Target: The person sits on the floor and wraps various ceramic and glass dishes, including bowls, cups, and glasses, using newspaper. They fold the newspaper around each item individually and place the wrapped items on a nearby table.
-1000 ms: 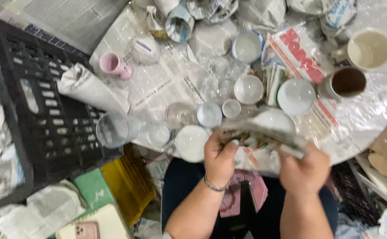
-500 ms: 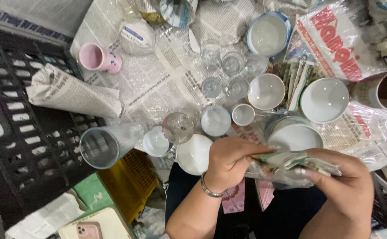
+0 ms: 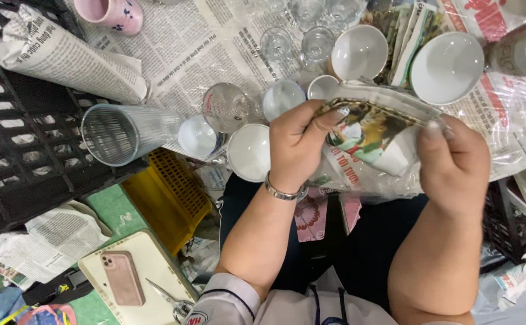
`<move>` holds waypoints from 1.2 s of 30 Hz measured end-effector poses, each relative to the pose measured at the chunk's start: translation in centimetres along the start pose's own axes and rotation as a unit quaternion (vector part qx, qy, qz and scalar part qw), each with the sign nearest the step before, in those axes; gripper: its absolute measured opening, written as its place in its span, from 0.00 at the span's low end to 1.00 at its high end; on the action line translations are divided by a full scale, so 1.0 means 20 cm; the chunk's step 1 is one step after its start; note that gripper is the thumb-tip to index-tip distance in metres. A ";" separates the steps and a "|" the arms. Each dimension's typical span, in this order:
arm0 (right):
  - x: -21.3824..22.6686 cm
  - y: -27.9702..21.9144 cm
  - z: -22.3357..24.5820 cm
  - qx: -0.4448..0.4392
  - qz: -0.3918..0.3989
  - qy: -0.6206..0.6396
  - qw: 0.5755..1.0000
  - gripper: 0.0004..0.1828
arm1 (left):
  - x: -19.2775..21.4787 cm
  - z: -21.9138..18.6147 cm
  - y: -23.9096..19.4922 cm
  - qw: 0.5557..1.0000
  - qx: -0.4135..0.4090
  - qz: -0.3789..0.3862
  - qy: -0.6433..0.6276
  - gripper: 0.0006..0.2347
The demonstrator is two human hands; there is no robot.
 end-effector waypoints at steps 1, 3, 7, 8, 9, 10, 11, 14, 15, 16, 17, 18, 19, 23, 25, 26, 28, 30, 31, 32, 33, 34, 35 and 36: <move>0.01 0.00 0.00 0.017 -0.014 -0.014 1.000 0.14 | -0.01 -0.01 0.01 1.000 0.000 0.009 0.015 0.10; 0.02 -0.01 0.04 0.094 -0.033 -0.083 0.992 0.10 | -0.03 -0.02 0.02 0.999 0.000 0.027 0.043 0.09; 0.00 0.01 0.19 0.217 -0.017 -0.194 0.956 0.07 | -0.11 -0.01 0.02 0.980 0.105 0.139 -0.096 0.14; -0.01 0.01 0.25 0.236 -0.001 -0.171 0.957 0.07 | -0.12 -0.03 0.01 0.982 0.057 0.176 -0.031 0.12; -0.02 0.01 0.29 0.248 0.006 -0.161 0.955 0.06 | -0.15 -0.04 0.00 0.977 0.009 0.209 0.034 0.11; -0.03 0.01 0.33 0.260 0.013 -0.151 0.953 0.06 | -0.13 0.00 0.00 0.980 0.021 0.186 0.071 0.11; -0.05 0.02 0.36 0.265 0.010 -0.155 0.952 0.07 | -0.10 0.03 0.00 0.980 0.035 0.161 0.109 0.10; -0.01 0.09 0.38 0.184 -0.028 -0.072 0.980 0.10 | 0.04 -0.05 0.02 0.999 -0.025 -0.002 0.023 0.10; 0.02 0.12 0.36 0.141 -0.046 -0.028 0.988 0.11 | 0.10 -0.12 0.01 0.995 -0.064 -0.072 -0.040 0.11; 0.07 0.15 0.35 0.123 -0.077 -0.082 0.986 0.10 | 0.13 -0.16 0.00 0.991 -0.083 -0.106 0.003 0.11; 0.12 0.18 0.33 0.105 -0.107 -0.136 0.979 0.10 | 0.16 -0.21 -0.02 0.984 -0.103 -0.141 0.046 0.12; 0.18 0.21 0.30 0.085 -0.136 -0.190 0.969 0.09 | 0.17 -0.26 -0.03 0.973 -0.122 -0.175 0.088 0.12; 0.20 0.22 0.29 0.087 -0.140 -0.234 0.958 0.09 | 0.11 -0.31 -0.03 0.977 -0.137 -0.141 0.079 0.13; 0.23 0.28 0.11 0.061 -0.128 -0.341 0.930 0.12 | -0.23 -0.42 0.04 0.976 -0.202 0.010 0.083 0.20; 0.20 0.32 0.00 0.053 -0.107 -0.362 0.925 0.14 | -0.42 -0.36 0.13 0.969 -0.202 0.040 0.139 0.24; 0.19 0.34 -0.04 0.060 -0.094 -0.375 0.921 0.16 | -0.52 -0.30 0.18 0.968 -0.188 0.050 0.159 0.24; 0.16 0.38 -0.12 0.046 -0.049 -0.395 0.916 0.26 | -0.70 -0.20 0.25 0.951 -0.198 0.077 0.225 0.26; 0.12 0.40 -0.22 -0.002 0.021 -0.410 0.912 0.41 | -0.84 -0.13 0.30 0.911 -0.236 0.110 0.320 0.29; 0.12 0.40 -0.23 0.008 0.031 -0.418 0.908 0.44 | -0.89 -0.09 0.32 0.888 -0.257 0.132 0.359 0.27; 0.11 0.40 -0.24 0.018 0.042 -0.426 0.903 0.48 | -0.93 -0.05 0.33 0.862 -0.278 0.153 0.396 0.26; 0.10 0.41 -0.24 0.030 0.051 -0.435 0.899 0.51 | -0.96 -0.02 0.36 0.834 -0.299 0.172 0.431 0.24; 0.11 0.42 -0.24 0.032 0.043 -0.443 0.895 0.51 | -0.98 0.00 0.41 0.831 -0.290 0.178 0.440 0.21; 0.11 0.42 -0.25 0.034 0.036 -0.450 0.892 0.51 | -0.99 0.03 0.45 0.827 -0.281 0.184 0.451 0.18; 0.12 0.42 -0.26 0.035 0.029 -0.457 0.888 0.51 | -1.00 0.05 0.48 0.823 -0.272 0.190 0.462 0.15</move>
Point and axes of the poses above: each hand's wrist, its own y-axis towards the middle knuckle, its own x-axis out of the back of the hand, z = x × y, the point moved 10 cm from there along y, towards the middle knuckle, and after that the axes turned 13 degrees about -z, right-handed, at the moved point
